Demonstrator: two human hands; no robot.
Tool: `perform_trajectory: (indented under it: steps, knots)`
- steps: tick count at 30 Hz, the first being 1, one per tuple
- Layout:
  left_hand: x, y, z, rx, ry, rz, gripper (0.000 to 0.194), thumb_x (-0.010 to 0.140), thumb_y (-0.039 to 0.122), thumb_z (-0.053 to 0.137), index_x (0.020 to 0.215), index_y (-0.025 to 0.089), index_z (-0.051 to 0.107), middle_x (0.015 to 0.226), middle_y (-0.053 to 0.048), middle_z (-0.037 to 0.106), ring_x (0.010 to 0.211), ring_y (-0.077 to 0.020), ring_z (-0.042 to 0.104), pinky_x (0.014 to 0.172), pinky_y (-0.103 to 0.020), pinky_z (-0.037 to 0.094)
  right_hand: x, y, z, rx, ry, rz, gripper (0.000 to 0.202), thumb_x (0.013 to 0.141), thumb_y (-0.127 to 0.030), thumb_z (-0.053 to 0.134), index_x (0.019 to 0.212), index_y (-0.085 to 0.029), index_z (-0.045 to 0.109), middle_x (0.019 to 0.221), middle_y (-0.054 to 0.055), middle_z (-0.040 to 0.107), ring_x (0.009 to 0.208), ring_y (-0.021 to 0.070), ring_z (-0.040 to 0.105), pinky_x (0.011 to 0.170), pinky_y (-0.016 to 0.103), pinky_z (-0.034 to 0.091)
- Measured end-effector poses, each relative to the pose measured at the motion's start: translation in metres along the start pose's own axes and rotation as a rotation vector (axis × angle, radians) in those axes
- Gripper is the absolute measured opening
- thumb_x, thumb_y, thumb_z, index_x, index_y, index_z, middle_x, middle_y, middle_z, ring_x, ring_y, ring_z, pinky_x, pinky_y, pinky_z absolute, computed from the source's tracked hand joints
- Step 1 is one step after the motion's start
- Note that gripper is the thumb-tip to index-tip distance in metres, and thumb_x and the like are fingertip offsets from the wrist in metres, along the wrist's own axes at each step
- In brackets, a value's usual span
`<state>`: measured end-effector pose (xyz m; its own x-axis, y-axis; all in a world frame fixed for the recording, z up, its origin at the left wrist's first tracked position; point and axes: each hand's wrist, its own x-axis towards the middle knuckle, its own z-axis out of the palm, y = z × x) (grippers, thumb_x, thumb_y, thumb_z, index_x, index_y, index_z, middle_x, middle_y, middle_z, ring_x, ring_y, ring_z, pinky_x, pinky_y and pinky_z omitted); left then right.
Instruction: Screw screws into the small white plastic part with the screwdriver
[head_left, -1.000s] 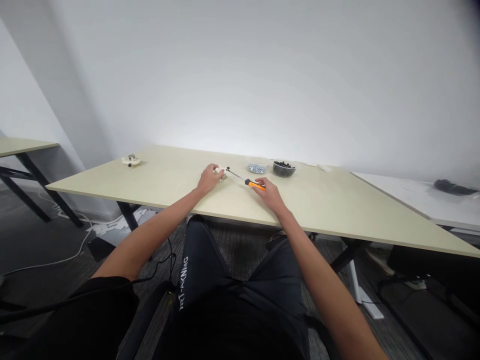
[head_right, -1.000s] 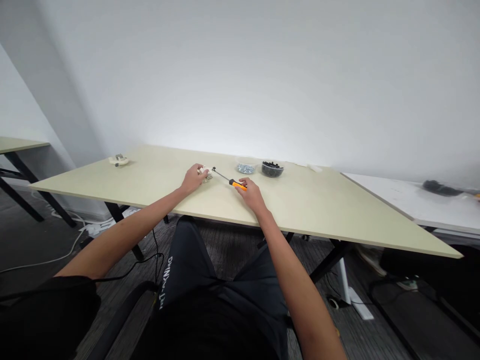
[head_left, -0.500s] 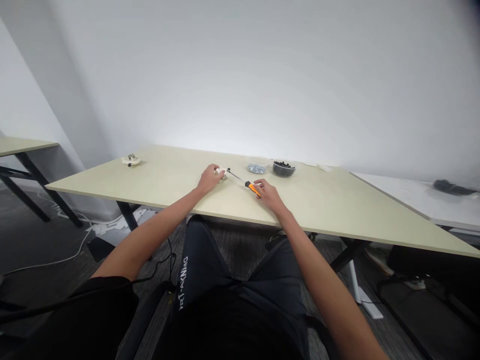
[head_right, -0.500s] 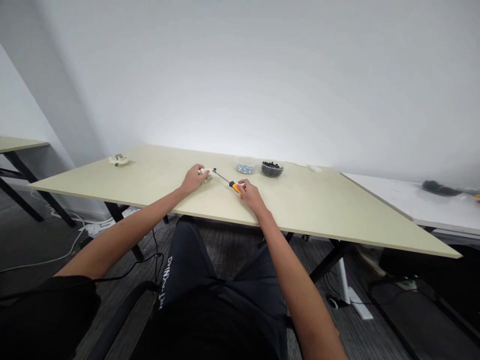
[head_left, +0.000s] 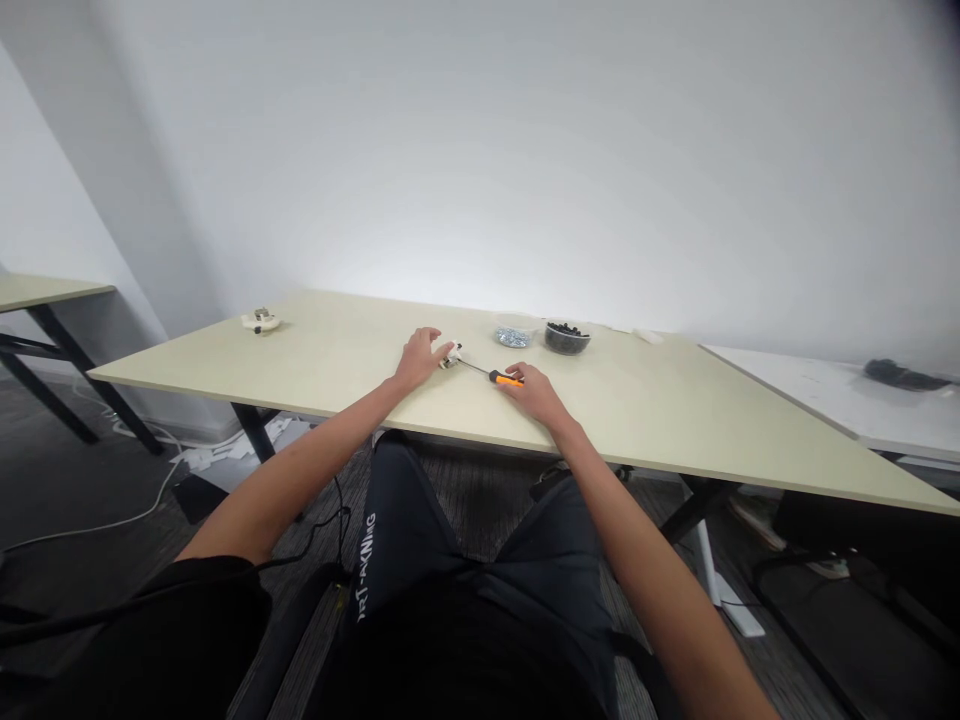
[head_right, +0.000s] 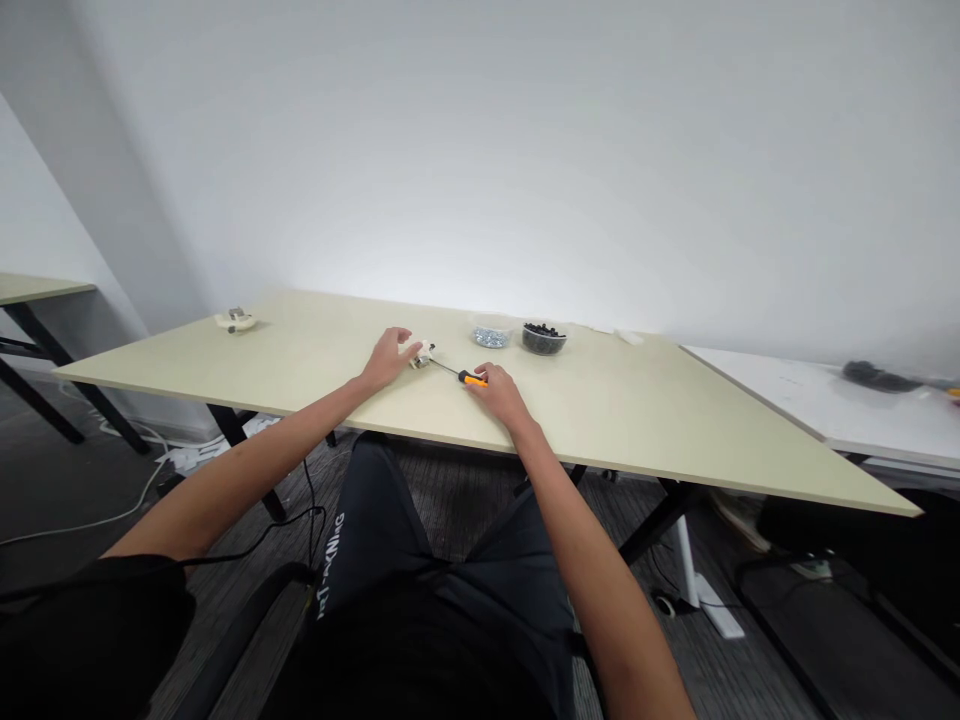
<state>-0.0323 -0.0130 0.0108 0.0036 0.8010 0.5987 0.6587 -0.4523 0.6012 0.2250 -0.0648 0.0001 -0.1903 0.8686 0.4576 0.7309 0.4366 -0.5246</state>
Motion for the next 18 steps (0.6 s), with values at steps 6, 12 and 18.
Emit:
perform_trajectory:
  steps: [6, 12, 18]
  knots:
    - [-0.03, 0.024, -0.048, -0.097, 0.478, 0.136, 0.016, 0.092, 0.037, 0.044, 0.089, 0.021, 0.048, 0.09, -0.005, 0.056, 0.088, -0.0156, 0.054, 0.084, -0.031, 0.045, -0.001, -0.004, -0.002, -0.023, 0.001, 0.054, 0.027, 0.083, -0.032, 0.063, 0.105, -0.016, 0.06, 0.108, 0.01, 0.064, 0.096, 0.0211, 0.059, 0.084, 0.032, 0.043]
    - [-0.113, -0.009, -0.092, -0.201, 0.744, 0.309, 0.021, 0.088, 0.037, 0.039, 0.073, 0.023, 0.04, 0.068, 0.0, 0.045, 0.064, -0.0143, 0.047, 0.062, -0.03, 0.042, -0.001, -0.004, -0.001, -0.024, 0.015, 0.032, 0.024, 0.085, -0.032, 0.061, 0.104, -0.017, 0.061, 0.108, 0.011, 0.065, 0.097, 0.0225, 0.059, 0.083, 0.033, 0.044]
    - [-0.18, -0.066, -0.082, 0.23, -0.277, 0.507, 0.02, 0.082, 0.029, 0.047, 0.063, 0.025, 0.052, 0.06, -0.004, 0.053, 0.062, -0.019, 0.05, 0.065, -0.036, 0.044, 0.001, 0.0, 0.002, -0.023, 0.018, 0.043, 0.024, 0.085, -0.033, 0.06, 0.104, -0.017, 0.061, 0.107, 0.01, 0.065, 0.098, 0.0228, 0.059, 0.083, 0.033, 0.043]
